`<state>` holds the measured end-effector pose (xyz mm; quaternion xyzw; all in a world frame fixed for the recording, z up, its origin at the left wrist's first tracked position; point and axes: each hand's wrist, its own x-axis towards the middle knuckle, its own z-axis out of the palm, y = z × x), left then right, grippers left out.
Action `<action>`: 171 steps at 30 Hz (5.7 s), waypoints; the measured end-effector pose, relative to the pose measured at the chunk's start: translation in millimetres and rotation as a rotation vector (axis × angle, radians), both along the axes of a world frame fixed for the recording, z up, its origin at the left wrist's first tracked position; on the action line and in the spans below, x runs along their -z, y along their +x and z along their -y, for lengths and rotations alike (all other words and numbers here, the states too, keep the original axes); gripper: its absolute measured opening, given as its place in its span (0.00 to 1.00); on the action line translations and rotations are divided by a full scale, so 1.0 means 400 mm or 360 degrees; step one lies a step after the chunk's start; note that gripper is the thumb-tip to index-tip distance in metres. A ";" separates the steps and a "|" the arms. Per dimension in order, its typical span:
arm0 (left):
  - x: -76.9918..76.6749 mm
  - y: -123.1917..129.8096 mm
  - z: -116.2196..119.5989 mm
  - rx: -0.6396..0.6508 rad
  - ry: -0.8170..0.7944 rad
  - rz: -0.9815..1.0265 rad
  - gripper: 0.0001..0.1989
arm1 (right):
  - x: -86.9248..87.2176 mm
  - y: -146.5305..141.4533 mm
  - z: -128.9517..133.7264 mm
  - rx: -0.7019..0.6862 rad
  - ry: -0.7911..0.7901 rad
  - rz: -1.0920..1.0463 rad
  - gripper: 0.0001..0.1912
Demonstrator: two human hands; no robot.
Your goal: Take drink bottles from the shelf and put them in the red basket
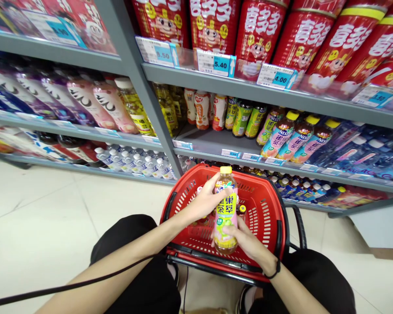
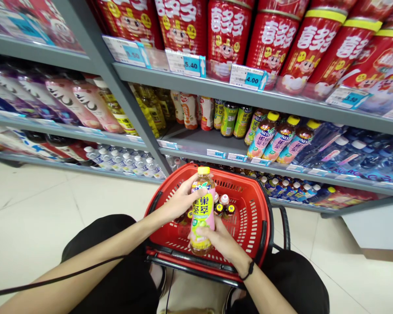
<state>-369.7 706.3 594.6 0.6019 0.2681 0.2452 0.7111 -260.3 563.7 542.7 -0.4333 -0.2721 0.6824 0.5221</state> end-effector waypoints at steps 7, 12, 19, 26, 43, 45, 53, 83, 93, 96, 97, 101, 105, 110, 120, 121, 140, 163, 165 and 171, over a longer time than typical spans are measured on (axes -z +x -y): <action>0.004 -0.001 -0.002 0.0013 0.0068 0.0019 0.24 | 0.002 -0.001 0.001 0.0017 -0.0020 -0.0009 0.30; 0.007 -0.002 -0.003 0.0006 0.0076 0.0014 0.24 | 0.003 -0.001 0.000 0.0017 -0.0019 -0.0012 0.30; -0.005 0.000 0.000 -0.0007 0.0017 -0.0005 0.25 | 0.005 -0.001 0.000 0.0018 -0.0018 -0.0018 0.30; -0.001 -0.001 0.000 -0.0017 0.0045 -0.0016 0.25 | 0.002 -0.003 0.000 0.0022 -0.0004 -0.0026 0.29; -0.007 0.002 0.002 0.0023 -0.0004 0.0011 0.24 | 0.005 -0.003 -0.002 0.0026 0.0004 -0.0016 0.27; -0.009 0.002 0.002 0.0025 -0.0012 0.0020 0.24 | 0.003 -0.003 -0.002 0.0022 0.0002 -0.0023 0.26; 0.004 0.003 0.003 -0.0047 -0.0035 -0.0020 0.28 | 0.003 -0.003 -0.001 0.0019 -0.0034 -0.0002 0.29; 0.011 0.005 0.004 -0.0115 0.0127 -0.0003 0.22 | -0.006 -0.004 -0.007 0.0035 -0.0024 0.0116 0.28; -0.009 0.004 0.005 -0.0099 0.0046 0.0000 0.23 | -0.023 -0.004 -0.010 0.0033 -0.0041 0.0122 0.25; -0.003 0.003 0.004 -0.0063 0.0025 0.0034 0.23 | -0.023 -0.004 -0.012 0.0045 -0.0042 0.0129 0.25; -0.001 0.003 0.004 -0.0060 0.0024 0.0041 0.23 | -0.022 -0.003 -0.013 0.0047 -0.0041 0.0126 0.26; 0.003 0.002 0.004 -0.0076 0.0038 0.0047 0.24 | -0.008 -0.002 -0.012 0.0033 -0.0022 0.0108 0.27; 0.009 0.002 0.007 -0.0109 -0.0012 0.0003 0.30 | 0.001 0.001 -0.008 0.0030 -0.0025 0.0105 0.27; 0.012 0.002 0.009 -0.0114 0.0035 0.0024 0.29 | -0.005 0.000 -0.007 0.0030 -0.0025 0.0094 0.29; 0.017 0.003 0.010 -0.0135 0.0021 0.0021 0.30 | -0.005 -0.001 -0.007 0.0019 -0.0024 0.0115 0.30; 0.016 0.003 0.010 -0.0136 0.0010 0.0020 0.31 | -0.005 -0.001 -0.007 0.0020 -0.0027 0.0116 0.30; 0.005 0.005 0.011 -0.0092 0.0069 0.0044 0.24 | 0.013 0.006 -0.005 0.0053 -0.0026 0.0129 0.31; -0.001 0.010 0.013 -0.0103 0.0006 0.0139 0.22 | 0.002 0.002 -0.012 0.0036 -0.0034 0.0105 0.28; -0.003 0.010 0.013 -0.0105 -0.0004 0.0135 0.22 | 0.004 0.002 -0.012 0.0033 -0.0031 0.0103 0.28; -0.003 0.008 0.013 -0.0081 0.0014 0.0118 0.23 | 0.001 0.002 -0.011 0.0026 -0.0031 0.0119 0.23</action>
